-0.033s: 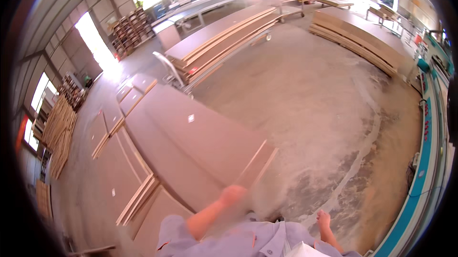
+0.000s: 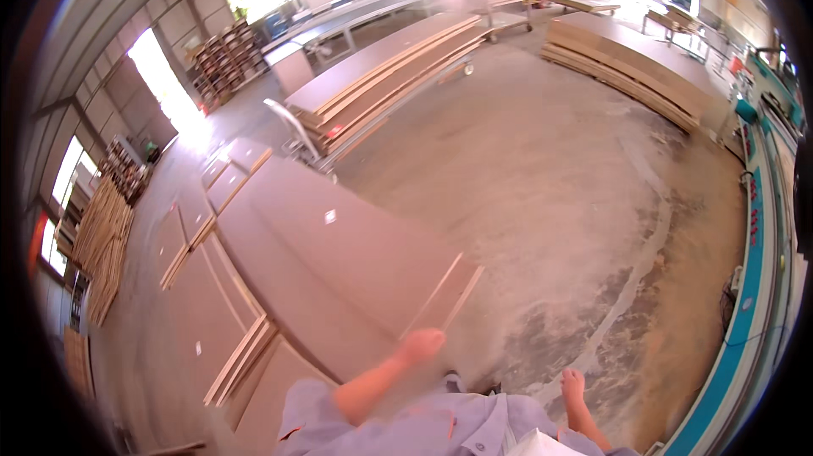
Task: The person repeatedly picks up cut wood panels from a large machine table and carries them to a nearby stack, placing them on top. The person handles both large and small panels, moving them one at a time.
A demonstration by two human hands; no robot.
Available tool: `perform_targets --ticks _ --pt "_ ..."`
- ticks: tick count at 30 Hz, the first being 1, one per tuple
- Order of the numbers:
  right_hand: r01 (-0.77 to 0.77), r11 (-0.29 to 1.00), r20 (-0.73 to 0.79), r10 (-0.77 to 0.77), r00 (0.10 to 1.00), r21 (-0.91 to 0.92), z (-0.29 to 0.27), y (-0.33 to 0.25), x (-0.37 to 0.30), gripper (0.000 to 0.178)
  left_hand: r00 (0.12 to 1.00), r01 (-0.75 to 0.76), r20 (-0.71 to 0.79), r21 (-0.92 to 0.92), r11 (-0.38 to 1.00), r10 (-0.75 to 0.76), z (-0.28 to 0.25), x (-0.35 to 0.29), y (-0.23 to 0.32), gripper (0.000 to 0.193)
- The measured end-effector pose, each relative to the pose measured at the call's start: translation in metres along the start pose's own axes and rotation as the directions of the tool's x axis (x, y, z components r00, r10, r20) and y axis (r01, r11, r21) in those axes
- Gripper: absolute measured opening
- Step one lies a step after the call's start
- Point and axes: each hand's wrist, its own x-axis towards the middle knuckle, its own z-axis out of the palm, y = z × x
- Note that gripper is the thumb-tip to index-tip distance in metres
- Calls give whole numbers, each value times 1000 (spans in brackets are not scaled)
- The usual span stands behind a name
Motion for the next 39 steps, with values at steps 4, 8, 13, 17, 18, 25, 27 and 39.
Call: perform_targets --ticks 4,8,13,17,18,25,27,39 --pt "457 890 151 -450 880 -9 -20 -210 25 67 733 673 558 -509 536 -390 44 170 214 52" --pt "867 471 242 -833 498 -163 -49 -276 90 76 654 753 752 -636 -169 86 75 299 345 82" --pt "-63 905 141 134 981 -421 -208 -227 239 63 778 627 590 -702 -338 217 121 465 367 89" --pt "-179 938 -47 172 984 -298 -284 -177 316 59 837 498 547 -774 392 15 148 583 343 75" --pt "-183 940 -45 177 983 -288 -294 -168 337 58 834 505 549 -714 486 -61 157 600 329 71" --pt "-394 910 -198 365 910 -129 -390 -90 424 52 624 240 781 -199 950 6 321 716 309 51" --pt "-444 891 -228 415 881 -93 -422 -62 439 50 511 49 859 -65 997 31 370 745 311 48" --pt "-37 940 -554 232 800 339 -691 -145 729 44 574 214 802 50 976 -167 505 978 406 29"
